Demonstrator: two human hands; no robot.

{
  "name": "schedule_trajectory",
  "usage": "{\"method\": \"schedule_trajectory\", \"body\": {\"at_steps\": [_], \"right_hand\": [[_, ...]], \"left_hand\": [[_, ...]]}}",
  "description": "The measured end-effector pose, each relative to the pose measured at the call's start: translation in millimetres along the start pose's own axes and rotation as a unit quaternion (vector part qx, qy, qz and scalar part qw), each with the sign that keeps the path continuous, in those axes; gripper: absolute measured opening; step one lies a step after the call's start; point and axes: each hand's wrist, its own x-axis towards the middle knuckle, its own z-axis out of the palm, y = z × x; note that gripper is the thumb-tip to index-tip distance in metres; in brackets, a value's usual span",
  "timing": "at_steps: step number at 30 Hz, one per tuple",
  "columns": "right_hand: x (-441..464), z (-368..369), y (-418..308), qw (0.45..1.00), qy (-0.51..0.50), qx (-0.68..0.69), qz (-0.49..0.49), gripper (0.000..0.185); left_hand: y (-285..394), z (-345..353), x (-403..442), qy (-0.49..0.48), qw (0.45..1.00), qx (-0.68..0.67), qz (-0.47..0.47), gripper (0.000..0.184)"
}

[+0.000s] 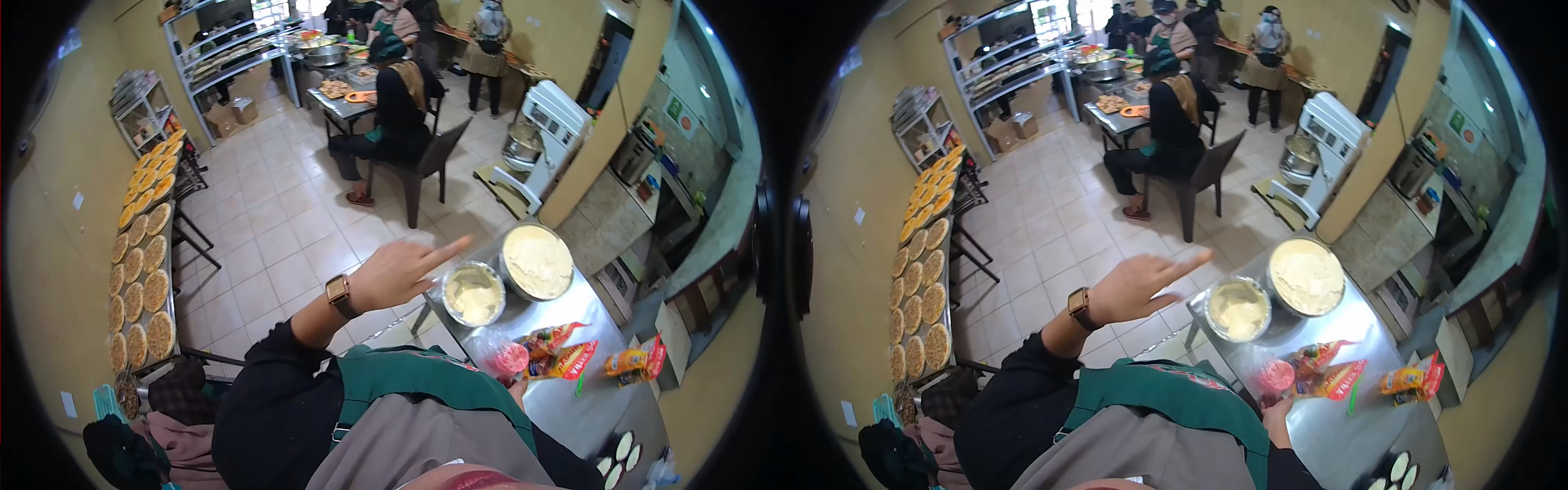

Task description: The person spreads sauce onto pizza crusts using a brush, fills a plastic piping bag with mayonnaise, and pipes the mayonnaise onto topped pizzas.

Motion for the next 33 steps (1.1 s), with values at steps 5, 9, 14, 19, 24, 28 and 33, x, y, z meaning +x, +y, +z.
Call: {"method": "schedule_trajectory", "body": {"at_steps": [5,9,14,19,24,28,33], "right_hand": [[-85.0,-32.5,-13.0,0.978,0.179,-0.013,-0.107,0.038],[-56.0,-96.3,-11.4,0.927,0.129,0.015,-0.352,0.058],[-182.4,-66.1,-65.9,0.836,0.055,-0.154,-0.523,0.070],[-203.3,-33.4,-98.1,0.763,0.017,-0.235,-0.602,0.082],[-159.4,-33.4,-122.3,0.772,0.052,-0.241,-0.586,0.034],[-161.6,-64.5,-148.4,0.793,-0.010,-0.162,-0.587,0.029],[-204.9,-89.0,-173.2,0.784,-0.066,-0.179,-0.590,0.025]], "left_hand": [[-22.9,128.0,-81.5,-0.321,0.928,-0.041,-0.187,0.063],[21.0,181.1,-74.5,-0.385,0.895,-0.045,-0.220,0.065],[90.7,214.0,-27.6,-0.369,0.916,-0.085,-0.129,0.063],[138.1,242.3,-1.9,-0.329,0.937,-0.089,-0.074,0.062],[172.7,269.6,-10.4,-0.300,0.946,-0.107,-0.064,0.061],[184.6,284.0,-27.4,-0.317,0.926,-0.186,-0.083,0.059],[192.2,314.0,-21.9,-0.305,0.883,-0.344,-0.098,0.072]]}}
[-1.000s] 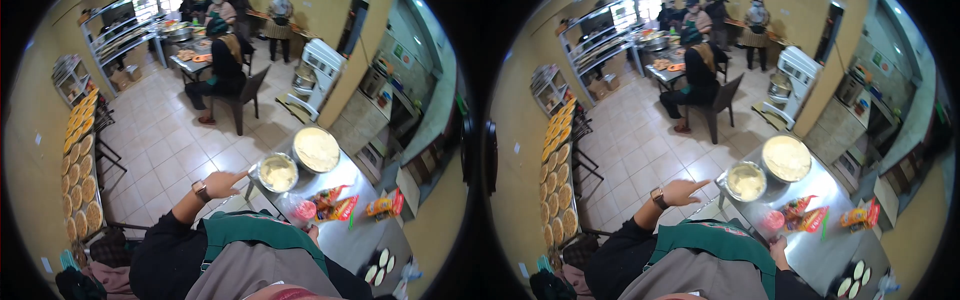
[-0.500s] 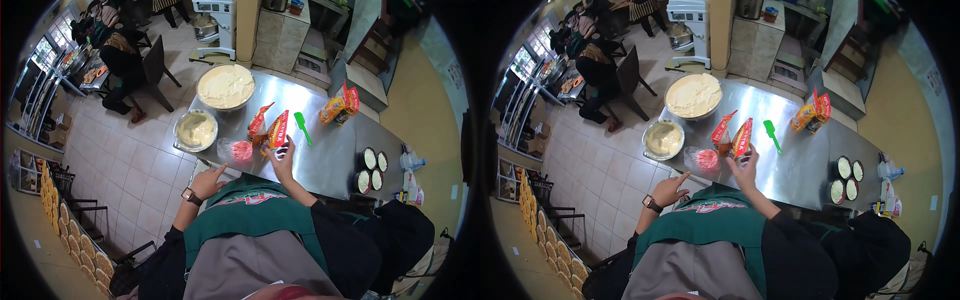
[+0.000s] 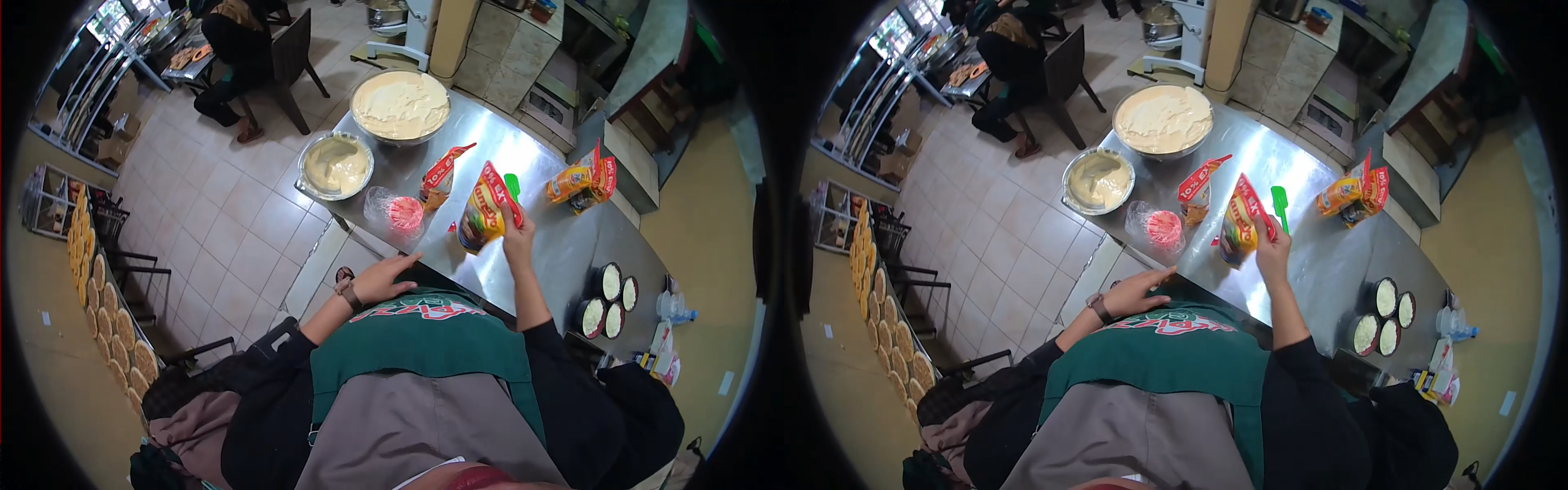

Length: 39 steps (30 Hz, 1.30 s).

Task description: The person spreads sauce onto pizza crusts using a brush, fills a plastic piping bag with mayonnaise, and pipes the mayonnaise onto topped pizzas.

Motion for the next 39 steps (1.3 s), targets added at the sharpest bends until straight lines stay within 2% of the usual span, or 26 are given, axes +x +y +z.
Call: {"method": "schedule_trajectory", "body": {"at_steps": [1,2,3,4,5,6,8,9,10,12,13,14,16,18,20,22,24,25,26,28,32,39], "right_hand": [[0.7,-11.6,-19.0,0.994,-0.098,-0.040,-0.018,0.024],[1.4,-20.4,-38.4,0.977,-0.195,-0.079,-0.035,0.023],[2.3,-26.8,-60.0,0.975,-0.204,-0.081,-0.033,0.023],[3.5,-32.3,-81.7,0.966,-0.250,-0.060,-0.015,0.022],[4.6,-35.2,-95.6,0.955,-0.293,-0.039,0.004,0.021],[5.5,-35.1,-102.7,0.953,-0.299,-0.043,0.005,0.021],[8.0,-32.6,-110.5,0.947,-0.263,0.070,0.173,0.021],[10.6,-29.1,-105.2,0.940,-0.255,0.082,0.214,0.020],[11.5,-21.8,-101.4,0.939,-0.259,0.076,0.215,0.020],[11.5,-4.0,-91.5,0.941,-0.216,0.103,0.240,0.020],[15.3,0.2,-78.0,0.938,-0.232,0.093,0.241,0.022],[14.6,6.6,-67.3,0.936,-0.237,0.088,0.245,0.022],[9.6,23.0,-54.0,0.920,-0.185,0.106,0.330,0.026],[0.3,33.0,-31.7,0.916,-0.184,0.102,0.341,0.033],[-18.3,51.5,-32.7,0.899,-0.200,0.132,0.366,0.038],[-28.9,63.4,-34.1,0.896,-0.226,0.116,0.364,0.039],[-31.9,75.7,-36.2,0.900,-0.251,0.047,0.353,0.037],[-29.2,80.2,-36.9,0.894,-0.261,0.043,0.361,0.037],[-29.6,84.6,-36.2,0.893,-0.264,0.039,0.362,0.037],[-30.6,92.0,-31.2,0.901,-0.290,-0.007,0.322,0.039],[-28.4,100.9,-22.6,0.913,-0.285,-0.038,0.289,0.040],[-27.4,117.8,-46.0,0.903,-0.290,-0.061,0.310,0.047]], "left_hand": [[2.2,2.8,9.3,0.005,1.000,-0.006,-0.004,0.072],[5.4,5.4,21.0,0.034,0.994,-0.098,0.020,0.080],[9.1,8.4,32.7,0.064,0.979,-0.189,0.046,0.089],[12.9,10.6,44.2,0.069,0.977,-0.196,0.043,0.089],[17.3,12.4,56.3,0.077,0.970,-0.211,0.096,0.095],[22.6,17.1,66.1,0.086,0.959,-0.225,0.150,0.102],[29.9,37.0,83.3,0.007,0.912,-0.367,0.181,0.103],[47.3,44.7,80.1,-0.069,0.823,-0.545,0.147,0.093],[52.2,48.8,75.9,-0.065,0.820,-0.549,0.150,0.093],[57.9,54.8,67.5,-0.026,0.788,-0.609,0.087,0.077],[62.3,54.1,60.0,-0.015,0.776,-0.625,0.082,0.068],[63.1,54.4,53.3,-0.010,0.772,-0.630,0.081,0.068],[62.2,55.3,40.9,0.005,0.754,-0.654,0.069,0.070],[55.0,62.0,31.4,0.043,0.742,-0.668,0.047,0.069],[49.7,60.4,27.7,0.045,0.689,-0.724,0.002,0.068],[49.6,54.5,23.7,0.040,0.668,-0.743,0.020,0.066],[50.5,50.6,20.4,0.011,0.678,-0.734,-0.018,0.061],[56.8,48.4,18.0,0.006,0.645,-0.762,-0.058,0.052],[58.0,47.5,17.1,0.008,0.642,-0.765,-0.056,0.052],[59.1,43.8,16.8,-0.067,0.559,-0.821,-0.100,0.041],[55.8,34.2,19.0,-0.102,0.522,-0.840,-0.110,0.035],[49.6,7.7,19.9,-0.136,0.546,-0.815,-0.139,0.033]]}}
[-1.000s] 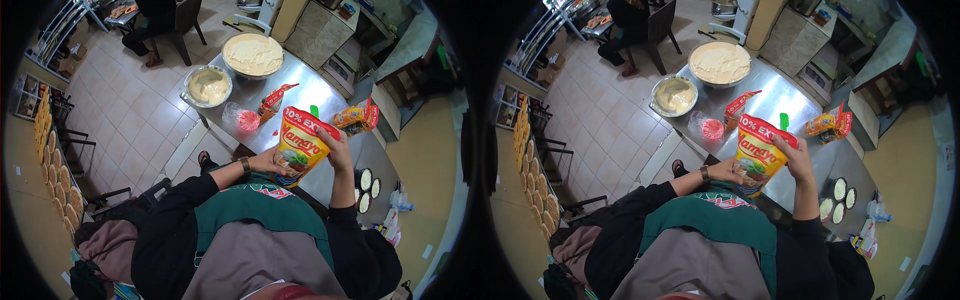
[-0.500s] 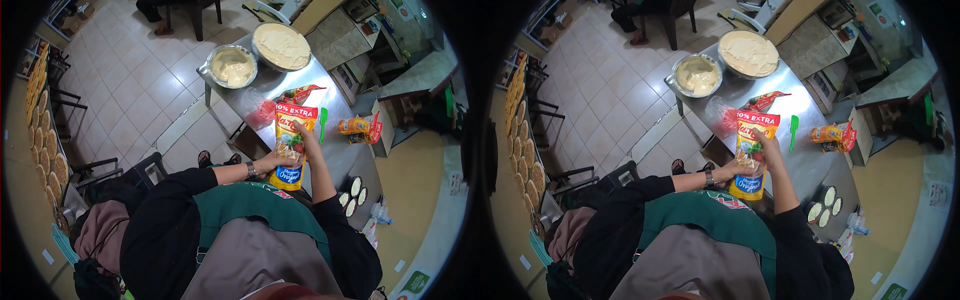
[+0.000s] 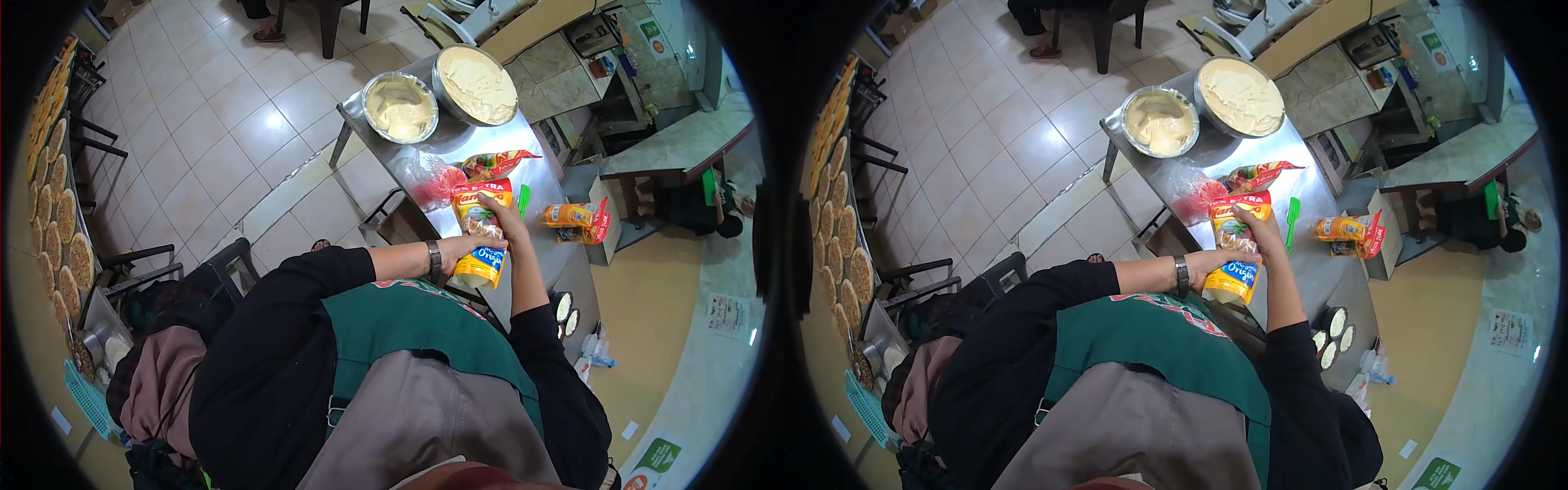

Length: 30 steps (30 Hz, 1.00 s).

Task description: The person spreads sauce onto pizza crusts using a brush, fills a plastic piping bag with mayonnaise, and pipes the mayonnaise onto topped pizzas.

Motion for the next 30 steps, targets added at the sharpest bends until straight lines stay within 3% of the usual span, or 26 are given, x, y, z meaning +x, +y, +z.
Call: {"method": "schedule_trajectory", "body": {"at_steps": [11,16,20,30], "right_hand": [[9.0,5.5,0.6,0.998,0.043,0.040,-0.019,0.041],[15.3,9.1,8.9,0.997,0.072,-0.027,0.003,0.045],[15.3,16.3,11.4,0.993,0.111,-0.017,-0.039,0.045],[19.2,19.9,11.1,0.981,0.173,-0.066,-0.052,0.042]], "left_hand": [[35.2,-17.1,3.2,-0.017,0.994,0.099,-0.054,0.025],[39.0,-30.6,19.3,-0.027,0.985,0.144,-0.086,0.020],[48.5,-37.2,21.0,-0.038,0.972,0.223,-0.055,0.010],[53.3,-41.7,24.7,-0.053,0.966,0.245,-0.056,0.013]]}}
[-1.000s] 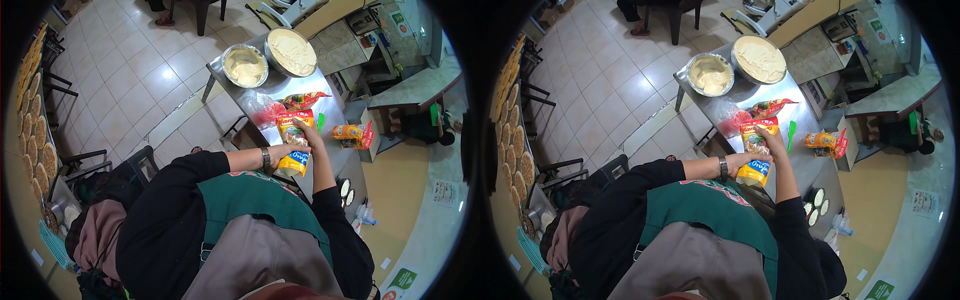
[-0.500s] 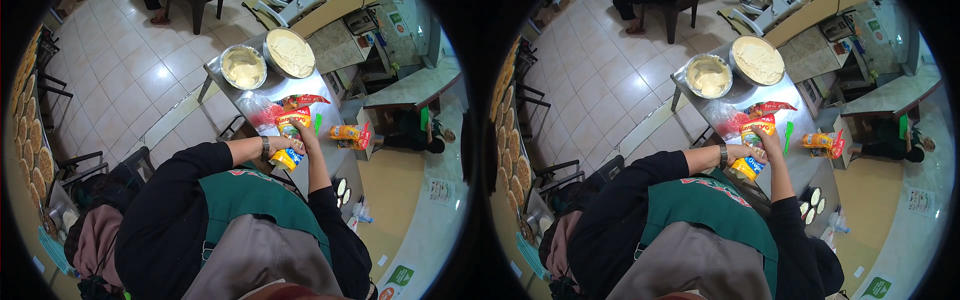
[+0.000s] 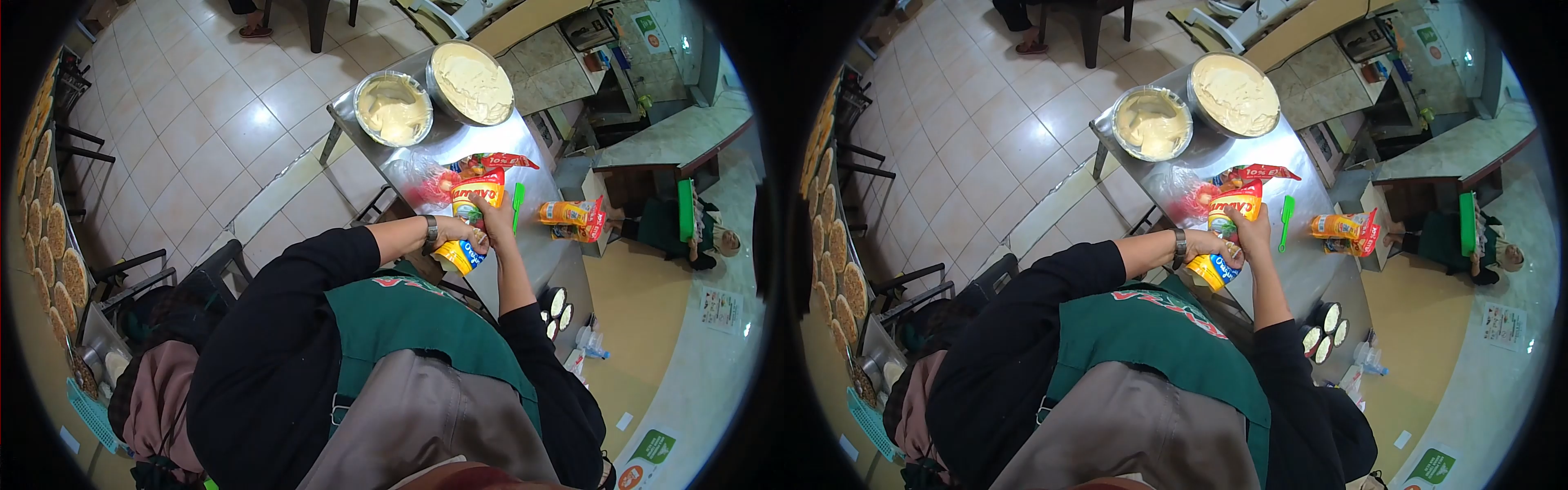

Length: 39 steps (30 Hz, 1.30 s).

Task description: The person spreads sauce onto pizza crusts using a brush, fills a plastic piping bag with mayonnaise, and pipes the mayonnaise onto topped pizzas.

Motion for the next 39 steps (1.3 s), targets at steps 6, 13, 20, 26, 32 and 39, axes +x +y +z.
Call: {"method": "schedule_trajectory", "body": {"at_steps": [6,13,20,26,32,39], "right_hand": [[0.3,0.6,1.4,1.000,-0.017,-0.016,-0.010,0.041],[4.3,-1.4,4.9,0.999,-0.017,-0.008,-0.029,0.035],[-7.1,3.7,-15.5,0.996,0.010,-0.088,-0.031,0.032],[4.8,1.6,6.3,0.988,0.026,-0.108,-0.110,0.031],[13.6,-4.0,21.6,0.968,0.042,-0.198,-0.150,0.032],[12.0,-6.2,18.6,0.962,0.056,-0.220,-0.150,0.032]], "left_hand": [[-1.6,-4.0,5.6,0.017,1.000,0.019,-0.004,0.013],[5.6,-0.3,1.3,0.021,0.997,0.067,0.010,0.012],[8.3,-4.8,9.8,0.048,0.983,0.175,-0.011,0.015],[16.4,1.1,4.3,0.083,0.955,0.284,-0.003,0.019],[16.7,-1.4,12.5,0.083,0.917,0.390,0.013,0.018],[24.0,3.6,9.6,0.049,0.896,0.441,0.024,0.018]]}}
